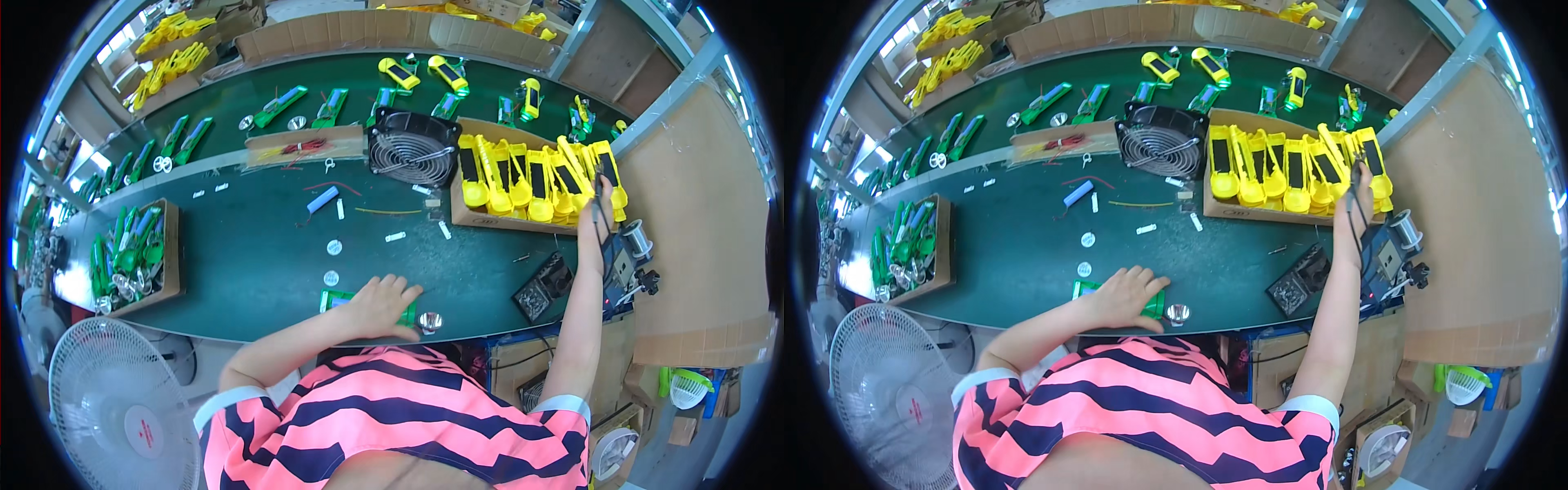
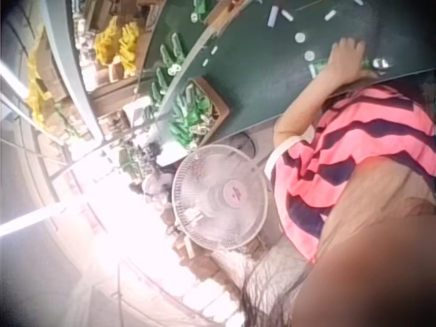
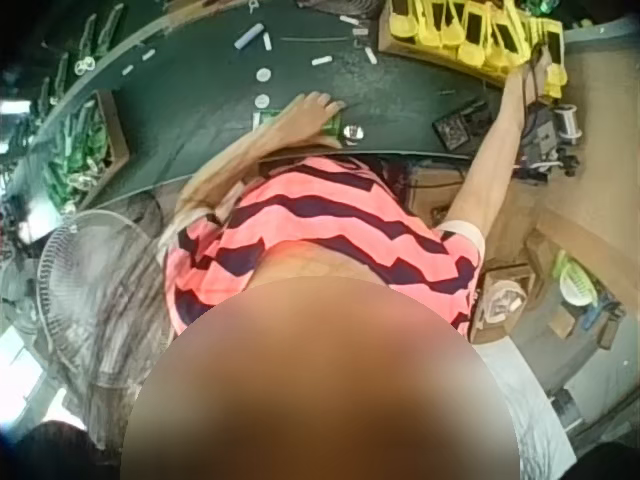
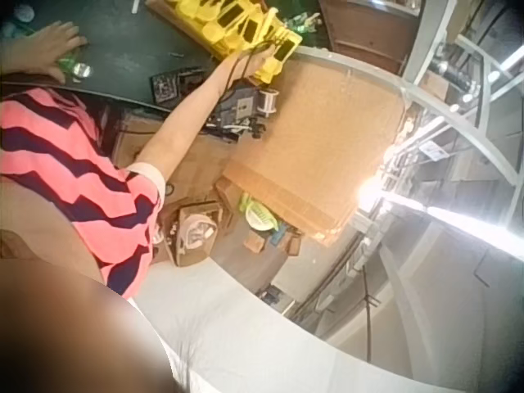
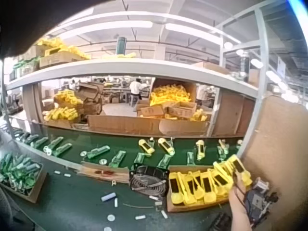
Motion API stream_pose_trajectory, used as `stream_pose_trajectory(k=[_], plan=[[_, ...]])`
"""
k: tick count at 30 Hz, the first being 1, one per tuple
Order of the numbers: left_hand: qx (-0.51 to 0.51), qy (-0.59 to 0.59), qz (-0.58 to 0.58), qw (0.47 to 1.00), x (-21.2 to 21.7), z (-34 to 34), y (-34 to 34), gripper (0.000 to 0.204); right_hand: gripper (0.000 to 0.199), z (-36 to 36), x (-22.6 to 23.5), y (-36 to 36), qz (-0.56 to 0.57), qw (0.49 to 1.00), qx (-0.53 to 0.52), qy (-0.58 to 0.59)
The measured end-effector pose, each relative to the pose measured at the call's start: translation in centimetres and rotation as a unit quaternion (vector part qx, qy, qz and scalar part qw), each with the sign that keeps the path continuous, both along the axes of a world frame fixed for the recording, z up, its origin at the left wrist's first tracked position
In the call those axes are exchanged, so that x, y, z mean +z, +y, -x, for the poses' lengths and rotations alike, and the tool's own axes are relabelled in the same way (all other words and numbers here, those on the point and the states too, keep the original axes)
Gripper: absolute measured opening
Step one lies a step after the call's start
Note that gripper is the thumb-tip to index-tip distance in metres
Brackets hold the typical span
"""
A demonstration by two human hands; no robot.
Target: The recorder is soldering wires and circuit boards into plastic flashlight casings on an assembly line.
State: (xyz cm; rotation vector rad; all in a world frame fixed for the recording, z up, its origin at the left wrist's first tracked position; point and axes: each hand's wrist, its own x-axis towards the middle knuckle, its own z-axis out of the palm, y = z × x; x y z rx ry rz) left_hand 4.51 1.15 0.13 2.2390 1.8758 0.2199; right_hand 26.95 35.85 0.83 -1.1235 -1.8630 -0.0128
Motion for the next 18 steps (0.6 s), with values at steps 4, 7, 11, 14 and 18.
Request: stream_pose_trajectory(k=[4,7,11,14,18], plan=[[0.069,-0.123,-0.058,0.988,-1.2,-0.6,-0.6,0.029,0.027,-2.8,1.4,-4.6,0.063,0.994,-0.007,0.089],[0.121,-0.214,-0.141,0.959,-2.9,-1.0,-1.0,0.011,0.032,-3.9,0.9,-8.0,-0.004,0.998,-0.023,0.056],[0.195,-0.342,-0.237,0.888,-1.5,-1.3,-1.9,0.012,0.03,-5.0,-0.4,-10.4,-0.031,0.996,0.011,0.078],[0.274,-0.625,-0.189,0.706,-1.5,-1.0,-2.5,0.013,0.028,-2.8,-1.3,-13.8,-0.019,0.987,0.119,0.104],[0.303,-0.646,-0.207,0.669,-0.3,-0.8,-3.1,0.012,0.02,3.7,-1.9,-21.0,0.266,0.928,0.231,0.123]])
